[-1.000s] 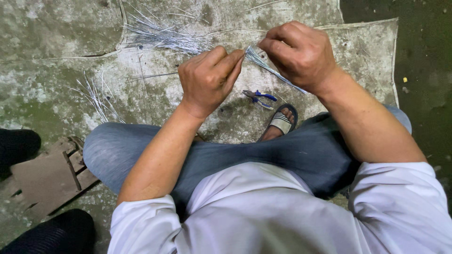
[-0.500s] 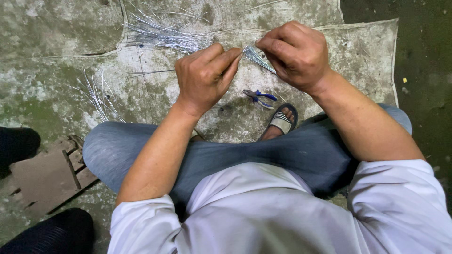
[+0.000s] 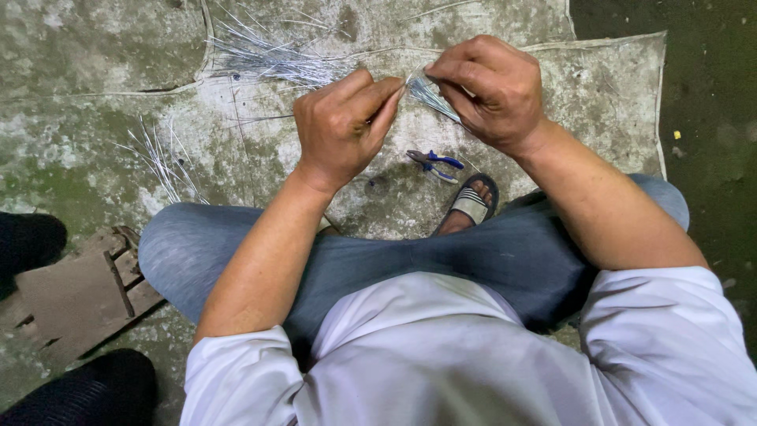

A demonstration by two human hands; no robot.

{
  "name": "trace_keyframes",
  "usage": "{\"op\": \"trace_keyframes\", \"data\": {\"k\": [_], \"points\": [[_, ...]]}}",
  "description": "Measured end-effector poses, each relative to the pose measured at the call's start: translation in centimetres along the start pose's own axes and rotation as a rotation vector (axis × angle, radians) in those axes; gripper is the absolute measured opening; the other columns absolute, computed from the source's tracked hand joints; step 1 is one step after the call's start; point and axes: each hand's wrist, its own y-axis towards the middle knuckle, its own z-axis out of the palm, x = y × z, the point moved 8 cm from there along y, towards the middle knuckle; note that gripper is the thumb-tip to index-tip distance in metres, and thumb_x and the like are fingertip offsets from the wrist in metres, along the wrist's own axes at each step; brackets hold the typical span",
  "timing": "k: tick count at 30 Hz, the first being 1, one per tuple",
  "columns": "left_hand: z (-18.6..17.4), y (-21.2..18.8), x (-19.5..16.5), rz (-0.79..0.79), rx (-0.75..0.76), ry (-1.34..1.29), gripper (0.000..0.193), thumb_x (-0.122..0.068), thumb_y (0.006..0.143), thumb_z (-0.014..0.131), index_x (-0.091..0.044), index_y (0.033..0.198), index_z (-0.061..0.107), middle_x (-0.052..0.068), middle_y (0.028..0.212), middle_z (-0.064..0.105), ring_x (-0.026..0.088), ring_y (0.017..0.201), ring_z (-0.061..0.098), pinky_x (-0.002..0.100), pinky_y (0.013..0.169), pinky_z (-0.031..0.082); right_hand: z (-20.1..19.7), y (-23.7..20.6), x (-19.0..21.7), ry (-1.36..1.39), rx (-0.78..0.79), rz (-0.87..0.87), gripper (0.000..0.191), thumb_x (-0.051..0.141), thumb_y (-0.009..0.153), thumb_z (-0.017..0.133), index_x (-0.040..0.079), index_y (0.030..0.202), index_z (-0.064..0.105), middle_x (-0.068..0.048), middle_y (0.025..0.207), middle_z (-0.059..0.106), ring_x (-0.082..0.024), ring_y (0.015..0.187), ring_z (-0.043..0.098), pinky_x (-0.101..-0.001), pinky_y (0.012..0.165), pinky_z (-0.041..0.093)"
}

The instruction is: The person sits on the floor and twists thin metal wires together into bundles, folding and winding them by hand. They occasionally use pliers to grip and twist the wire ends, then set finished bundles aside with a pile of completed bundles.

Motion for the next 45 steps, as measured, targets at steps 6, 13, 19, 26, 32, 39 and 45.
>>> {"op": "trace_keyframes", "data": {"k": [6, 13, 19, 26, 32, 39, 45], "points": [[0.7, -0.4, 2.2, -0.180, -0.011, -0.228, 0.009, -0.009, 0.098, 0.080, -0.006, 0.107, 0.080, 0.001, 0.076, 0.067, 0.007, 0.060, 0.060, 0.028, 0.051, 0.044, 0.3, -1.4, -4.5, 0.472, -0.141, 0.292, 0.014, -0.001, 0.114, 0.062, 0.000, 0.127, 0.068, -0.016, 0.126, 0.065, -0.017, 0.103, 0.071, -0.0289, 0.089, 0.067], [1.2, -1.1, 3.1, -0.326, 0.009, -0.413, 0.010, -0.005, 0.100, 0.077, -0.002, 0.109, 0.079, 0.001, 0.076, 0.060, 0.006, 0.063, 0.050, 0.026, 0.056, 0.039, 3.5, -4.4, -7.0, 0.929, 0.057, 0.625, 0.017, 0.000, 0.110, 0.062, -0.003, 0.126, 0.065, -0.015, 0.118, 0.073, -0.018, 0.105, 0.073, -0.0295, 0.092, 0.061], [1.7, -1.1, 3.1, -0.352, 0.019, -0.453, 0.012, -0.004, 0.100, 0.077, -0.002, 0.111, 0.078, 0.000, 0.076, 0.060, 0.005, 0.064, 0.049, 0.025, 0.056, 0.038, 4.6, -5.0, -7.5, 1.045, -0.016, 0.793, 0.009, 0.003, 0.107, 0.068, -0.001, 0.115, 0.067, -0.014, 0.106, 0.075, -0.018, 0.092, 0.074, -0.0310, 0.081, 0.061], [1.7, -1.2, 2.2, -0.332, -0.004, -0.421, 0.012, -0.005, 0.099, 0.077, -0.005, 0.111, 0.079, 0.001, 0.076, 0.061, 0.005, 0.063, 0.052, 0.025, 0.056, 0.040, 7.3, -6.2, -6.9, 1.372, -0.127, 0.936, 0.007, 0.007, 0.104, 0.071, 0.002, 0.107, 0.069, -0.012, 0.101, 0.074, -0.019, 0.087, 0.072, -0.0303, 0.076, 0.059], [1.5, -1.3, 1.9, -0.301, -0.015, -0.405, 0.013, -0.006, 0.099, 0.078, -0.006, 0.112, 0.078, 0.001, 0.075, 0.060, 0.006, 0.062, 0.052, 0.026, 0.055, 0.039, 7.7, -6.7, -6.2, 1.515, -0.189, 0.985, 0.006, 0.011, 0.106, 0.069, 0.005, 0.106, 0.068, -0.010, 0.101, 0.073, -0.018, 0.085, 0.071, -0.0309, 0.079, 0.059], [3.0, -2.1, 3.2, -0.425, 0.003, -0.567, 0.012, -0.008, 0.101, 0.075, -0.003, 0.111, 0.078, -0.002, 0.083, 0.066, 0.002, 0.067, 0.052, 0.019, 0.054, 0.038, 8.1, -5.9, -5.6, 1.564, -0.145, 0.872, 0.003, 0.007, 0.108, 0.065, 0.005, 0.110, 0.065, -0.010, 0.102, 0.071, -0.018, 0.090, 0.070, -0.0318, 0.084, 0.059], [3.9, -3.3, 4.6, -0.583, -0.022, -0.754, 0.010, -0.007, 0.103, 0.073, -0.001, 0.110, 0.077, 0.000, 0.092, 0.068, 0.001, 0.075, 0.056, 0.018, 0.059, 0.042, 6.9, -4.7, -5.0, 1.115, -0.156, 0.695, 0.005, 0.000, 0.105, 0.066, 0.002, 0.110, 0.067, -0.009, 0.103, 0.071, -0.016, 0.090, 0.070, -0.0326, 0.084, 0.061]]}}
